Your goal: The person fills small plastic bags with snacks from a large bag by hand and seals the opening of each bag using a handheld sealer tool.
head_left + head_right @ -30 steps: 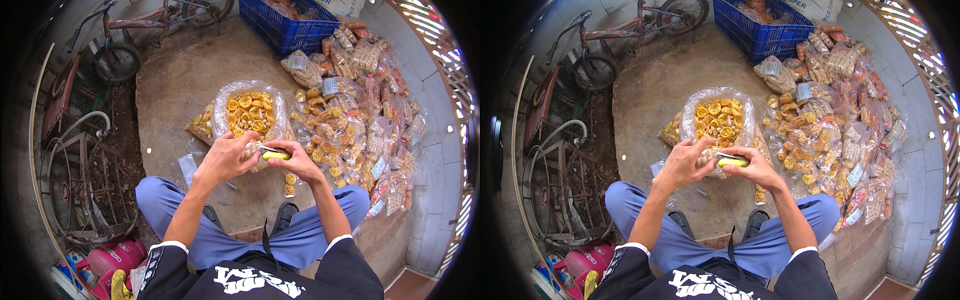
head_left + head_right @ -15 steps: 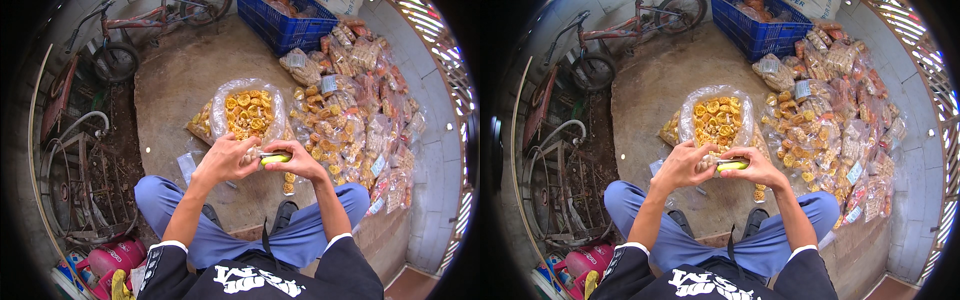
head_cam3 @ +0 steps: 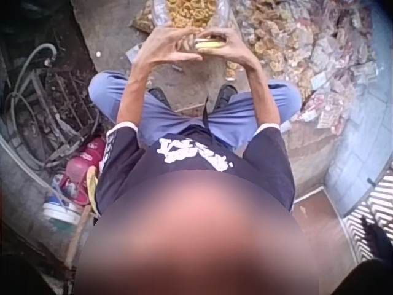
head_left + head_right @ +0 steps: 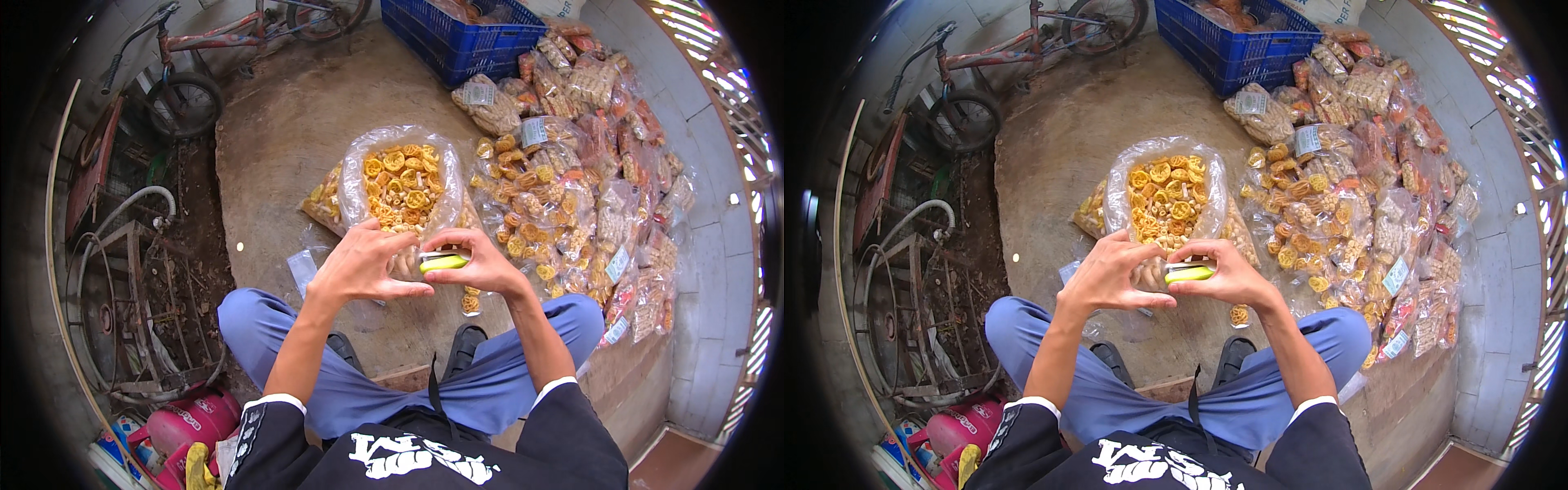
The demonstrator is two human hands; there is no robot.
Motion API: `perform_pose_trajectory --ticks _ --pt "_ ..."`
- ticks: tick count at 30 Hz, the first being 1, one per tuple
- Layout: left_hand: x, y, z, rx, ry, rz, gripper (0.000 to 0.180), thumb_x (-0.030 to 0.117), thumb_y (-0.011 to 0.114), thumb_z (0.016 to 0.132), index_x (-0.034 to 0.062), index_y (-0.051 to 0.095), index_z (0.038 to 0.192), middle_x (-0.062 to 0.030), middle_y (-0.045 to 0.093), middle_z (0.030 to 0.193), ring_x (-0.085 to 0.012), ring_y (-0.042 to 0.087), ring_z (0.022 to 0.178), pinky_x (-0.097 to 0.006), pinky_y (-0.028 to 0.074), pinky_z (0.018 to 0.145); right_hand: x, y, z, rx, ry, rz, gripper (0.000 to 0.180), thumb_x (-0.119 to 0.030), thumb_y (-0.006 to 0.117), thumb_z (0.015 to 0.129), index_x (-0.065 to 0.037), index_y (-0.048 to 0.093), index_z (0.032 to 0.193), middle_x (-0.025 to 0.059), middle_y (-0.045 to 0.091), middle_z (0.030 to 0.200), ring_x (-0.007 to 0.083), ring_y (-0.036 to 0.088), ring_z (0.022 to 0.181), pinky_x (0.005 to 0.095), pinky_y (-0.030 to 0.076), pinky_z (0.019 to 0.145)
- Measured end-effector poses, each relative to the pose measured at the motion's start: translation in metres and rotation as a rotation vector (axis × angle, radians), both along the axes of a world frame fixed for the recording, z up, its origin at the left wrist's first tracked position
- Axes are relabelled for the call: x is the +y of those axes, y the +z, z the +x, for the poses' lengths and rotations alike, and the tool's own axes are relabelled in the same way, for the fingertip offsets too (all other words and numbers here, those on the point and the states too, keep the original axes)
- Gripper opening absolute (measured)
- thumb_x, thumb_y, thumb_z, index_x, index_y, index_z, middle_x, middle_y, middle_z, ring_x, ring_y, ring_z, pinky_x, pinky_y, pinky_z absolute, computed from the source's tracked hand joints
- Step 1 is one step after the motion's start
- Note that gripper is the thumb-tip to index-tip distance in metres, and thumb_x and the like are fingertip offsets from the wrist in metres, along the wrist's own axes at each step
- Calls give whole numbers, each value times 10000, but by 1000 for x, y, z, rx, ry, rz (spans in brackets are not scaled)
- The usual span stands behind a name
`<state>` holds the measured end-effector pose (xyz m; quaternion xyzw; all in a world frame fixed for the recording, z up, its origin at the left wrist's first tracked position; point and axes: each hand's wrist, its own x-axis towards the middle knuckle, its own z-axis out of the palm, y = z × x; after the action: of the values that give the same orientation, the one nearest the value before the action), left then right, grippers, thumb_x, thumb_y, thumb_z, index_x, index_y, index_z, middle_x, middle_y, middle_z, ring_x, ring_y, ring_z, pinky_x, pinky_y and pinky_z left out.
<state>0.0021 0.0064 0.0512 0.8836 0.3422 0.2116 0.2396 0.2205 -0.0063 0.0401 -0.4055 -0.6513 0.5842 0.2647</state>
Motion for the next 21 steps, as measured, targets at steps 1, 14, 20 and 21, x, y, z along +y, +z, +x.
perform_pose_trajectory --ticks 1,14,20,21 --pt "0 0 0 -8 -2 24 579 591 674 646 79 631 914 -87 549 585 -255 483 593 -343 386 646 0 0 -1 -5 -4 23 373 -173 774 675 -2 636 976 68 622 928 138 573 895 265 444 792" --pt "0 -6 1 65 89 -19 545 470 786 545 77 645 895 -79 599 646 -239 490 636 -330 420 641 3 -15 -6 -21 -31 70 384 -171 778 664 22 639 967 91 634 962 163 591 901 276 457 790" --pt "2 -10 -4 58 222 -28 570 445 781 591 51 613 966 -109 600 655 -256 535 637 -352 447 638 10 -13 -2 6 -113 -68 461 -180 758 718 20 572 1090 76 610 972 135 572 897 247 453 772" --pt "2 -7 -2 50 276 -75 562 432 783 603 43 608 969 -115 602 662 -250 551 635 -347 453 632 12 -15 -1 48 -184 -89 475 -187 746 733 12 552 1117 72 603 972 127 570 886 246 453 764"
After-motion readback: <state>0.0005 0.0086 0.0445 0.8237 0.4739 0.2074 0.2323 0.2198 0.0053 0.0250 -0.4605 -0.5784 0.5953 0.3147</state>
